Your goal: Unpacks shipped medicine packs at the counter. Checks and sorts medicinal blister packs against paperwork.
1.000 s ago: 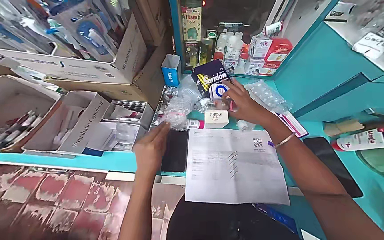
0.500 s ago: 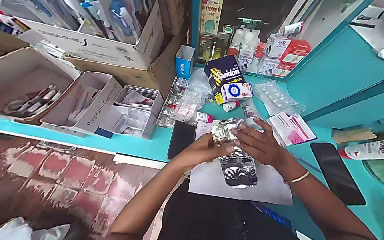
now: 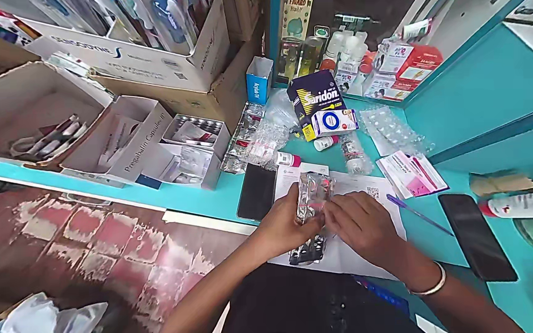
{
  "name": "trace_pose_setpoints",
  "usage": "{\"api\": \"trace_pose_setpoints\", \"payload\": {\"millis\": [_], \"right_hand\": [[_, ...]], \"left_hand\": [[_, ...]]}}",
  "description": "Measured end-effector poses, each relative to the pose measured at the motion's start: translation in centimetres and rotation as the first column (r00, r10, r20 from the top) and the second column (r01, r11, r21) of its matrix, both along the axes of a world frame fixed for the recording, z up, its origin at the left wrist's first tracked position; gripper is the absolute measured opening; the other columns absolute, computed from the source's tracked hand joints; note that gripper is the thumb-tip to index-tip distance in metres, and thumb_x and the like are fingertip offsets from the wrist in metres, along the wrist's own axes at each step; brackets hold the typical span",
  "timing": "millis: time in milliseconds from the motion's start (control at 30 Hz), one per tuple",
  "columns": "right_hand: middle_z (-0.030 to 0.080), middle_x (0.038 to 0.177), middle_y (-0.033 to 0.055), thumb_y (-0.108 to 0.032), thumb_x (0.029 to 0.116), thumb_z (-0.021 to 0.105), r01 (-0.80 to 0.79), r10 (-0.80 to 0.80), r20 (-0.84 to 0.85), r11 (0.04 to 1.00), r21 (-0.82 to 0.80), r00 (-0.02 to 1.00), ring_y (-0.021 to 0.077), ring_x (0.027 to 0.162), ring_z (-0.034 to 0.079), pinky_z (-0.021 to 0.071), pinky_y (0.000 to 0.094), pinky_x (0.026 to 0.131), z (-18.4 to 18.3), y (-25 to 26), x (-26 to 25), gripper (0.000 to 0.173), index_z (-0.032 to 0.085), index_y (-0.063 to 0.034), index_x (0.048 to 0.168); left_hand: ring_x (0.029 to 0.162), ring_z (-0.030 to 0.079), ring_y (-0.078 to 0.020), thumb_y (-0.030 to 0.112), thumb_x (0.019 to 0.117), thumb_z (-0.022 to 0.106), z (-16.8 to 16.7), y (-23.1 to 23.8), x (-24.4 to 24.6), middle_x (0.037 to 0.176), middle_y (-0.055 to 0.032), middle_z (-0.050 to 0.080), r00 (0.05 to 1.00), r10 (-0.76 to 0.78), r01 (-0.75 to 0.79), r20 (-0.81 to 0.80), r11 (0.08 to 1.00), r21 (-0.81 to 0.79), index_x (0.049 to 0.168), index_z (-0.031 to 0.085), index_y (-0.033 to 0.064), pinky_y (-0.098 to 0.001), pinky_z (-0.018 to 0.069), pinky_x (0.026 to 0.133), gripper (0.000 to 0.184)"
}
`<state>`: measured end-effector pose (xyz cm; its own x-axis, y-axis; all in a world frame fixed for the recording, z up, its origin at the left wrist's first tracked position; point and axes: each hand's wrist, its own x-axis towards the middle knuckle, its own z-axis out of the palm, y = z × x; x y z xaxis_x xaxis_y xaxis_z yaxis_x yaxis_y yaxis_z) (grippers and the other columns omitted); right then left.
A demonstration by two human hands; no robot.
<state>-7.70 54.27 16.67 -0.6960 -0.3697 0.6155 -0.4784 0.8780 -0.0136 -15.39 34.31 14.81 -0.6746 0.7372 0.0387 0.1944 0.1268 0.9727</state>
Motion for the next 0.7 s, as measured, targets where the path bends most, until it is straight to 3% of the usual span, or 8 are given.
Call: {"api": "trace_pose_setpoints", "payload": {"millis": [67, 133, 233, 333, 400, 500, 600, 700], "right_hand": [[0.068, 0.091, 0.0071, -0.016, 0.0958, 0.058, -0.095, 0.201, 0.282, 0.932, -0.349, 0.938, 0.0078, 0.074, 0.063, 0.0514, 0.0169, 0.063, 0.2, 0.6, 0.5, 0.013, 0.064, -0.0047, 0.094], [0.064, 0.077, 0.0008, -0.022, 0.1024, 0.051, -0.115, 0.589, 0.507, 0.716, -0.689, 0.629, -0.0022, 0.062, 0.055, 0.0456, 0.0123, 0.056, 1.5, 2.0, 1.2, 0.02, 0.061, -0.0057, 0.097], [0.051, 0.059, -0.0031, -0.017, 0.106, 0.039, -0.044, 0.815, 0.576, 0.579, -0.814, 0.068, -0.0025, 0.049, 0.045, 0.0384, 0.0149, 0.047, 2.9, 3.1, 1.1, 0.031, 0.066, -0.0006, 0.1], [0.049, 0.053, -0.0085, -0.018, 0.107, 0.037, 0.087, 0.89, 0.45, 0.455, -0.886, -0.069, -0.0071, 0.042, 0.039, 0.0318, 0.0105, 0.04, 3.3, 4.3, 0.8, 0.038, 0.071, -0.0027, 0.113], [0.061, 0.06, -0.0118, -0.025, 0.109, 0.042, 0.164, 0.921, 0.385, 0.372, -0.914, 0.057, -0.0111, 0.043, 0.045, 0.0368, 0.0065, 0.04, 3.3, 5.4, 0.7, 0.034, 0.07, -0.0158, 0.126], [0.074, 0.079, -0.0093, -0.029, 0.0976, 0.069, 0.152, 0.643, 0.508, 0.526, -0.837, 0.574, -0.0085, 0.057, 0.058, 0.0471, 0.0089, 0.05, 1.4, 3.5, 0.1, 0.039, 0.067, -0.0149, 0.134], [0.074, 0.095, -0.0046, -0.062, 0.0809, 0.075, 0.144, 0.163, 0.507, 0.846, -0.513, 0.847, 0.0038, 0.081, 0.061, 0.0495, 0.0205, 0.07, -0.5, 0.5, -0.3, 0.078, 0.064, -0.0097, 0.137], [0.073, 0.093, -0.0012, -0.068, 0.0803, 0.07, 0.116, 0.062, 0.46, 0.931, -0.348, 0.886, 0.0164, 0.086, 0.063, 0.0528, 0.0362, 0.08, -1.3, -1.3, -0.4, 0.076, 0.067, -0.011, 0.129]], "left_hand": [[0.097, 0.07, -0.0037, 0.024, 0.0887, 0.076, 0.1, -1.5, -0.7, 0.106, -0.0037, 0.073, 0.99, -0.137, 0.137, 0.042, 0.991, 0.001, 0.128, 0.06, 0.0002, -0.0266, 0.0586, 0.088, 0.049], [0.086, 0.069, -0.0013, 0.021, 0.0862, 0.079, -0.9, -3.3, -2.3, 0.095, 0.0001, 0.074, 0.925, -0.37, 0.363, 0.087, 0.928, 0.086, 0.11, 0.07, 0.0029, -0.0238, 0.0593, 0.078, 0.031], [0.08, 0.063, -0.004, 0.027, 0.0861, 0.077, -2.7, -4.3, -4.3, 0.086, -0.0033, 0.068, 0.679, -0.734, 0.721, 0.01, 0.669, 0.181, 0.094, 0.069, -0.0005, -0.0228, 0.0522, 0.071, 0.03], [0.076, 0.063, -0.0032, 0.031, 0.0853, 0.076, -3.2, -4.1, -4.6, 0.083, -0.0032, 0.068, 0.507, -0.86, 0.83, 0.053, 0.504, 0.238, 0.095, 0.069, -0.0022, -0.0217, 0.0512, 0.067, 0.035], [0.087, 0.067, 0.0021, 0.03, 0.0878, 0.077, -4.0, -4.9, -4.8, 0.095, 0.0034, 0.073, 0.553, -0.82, 0.703, 0.144, 0.553, 0.448, 0.107, 0.07, 0.0044, -0.0172, 0.055, 0.075, 0.033], [0.099, 0.069, -0.0028, 0.041, 0.0896, 0.074, -5.9, -5.7, -3.2, 0.111, 0.0076, 0.074, 0.65, -0.641, 0.181, 0.409, 0.653, 0.736, 0.125, 0.07, 0.0242, -0.0235, 0.0573, 0.085, 0.04], [0.084, 0.071, -0.0042, 0.052, 0.0845, 0.072, -4.4, -3.9, -1.1, 0.09, 0.0087, 0.075, 0.66, -0.444, -0.232, 0.606, 0.647, 0.726, 0.103, 0.079, 0.0257, -0.0267, 0.0594, 0.082, 0.033], [0.076, 0.069, -0.0089, 0.047, 0.0837, 0.074, -4.2, -2.2, -0.9, 0.082, 0.0045, 0.072, 0.586, -0.517, -0.321, 0.624, 0.559, 0.764, 0.097, 0.079, 0.0188, -0.0287, 0.0574, 0.074, 0.031]]}}
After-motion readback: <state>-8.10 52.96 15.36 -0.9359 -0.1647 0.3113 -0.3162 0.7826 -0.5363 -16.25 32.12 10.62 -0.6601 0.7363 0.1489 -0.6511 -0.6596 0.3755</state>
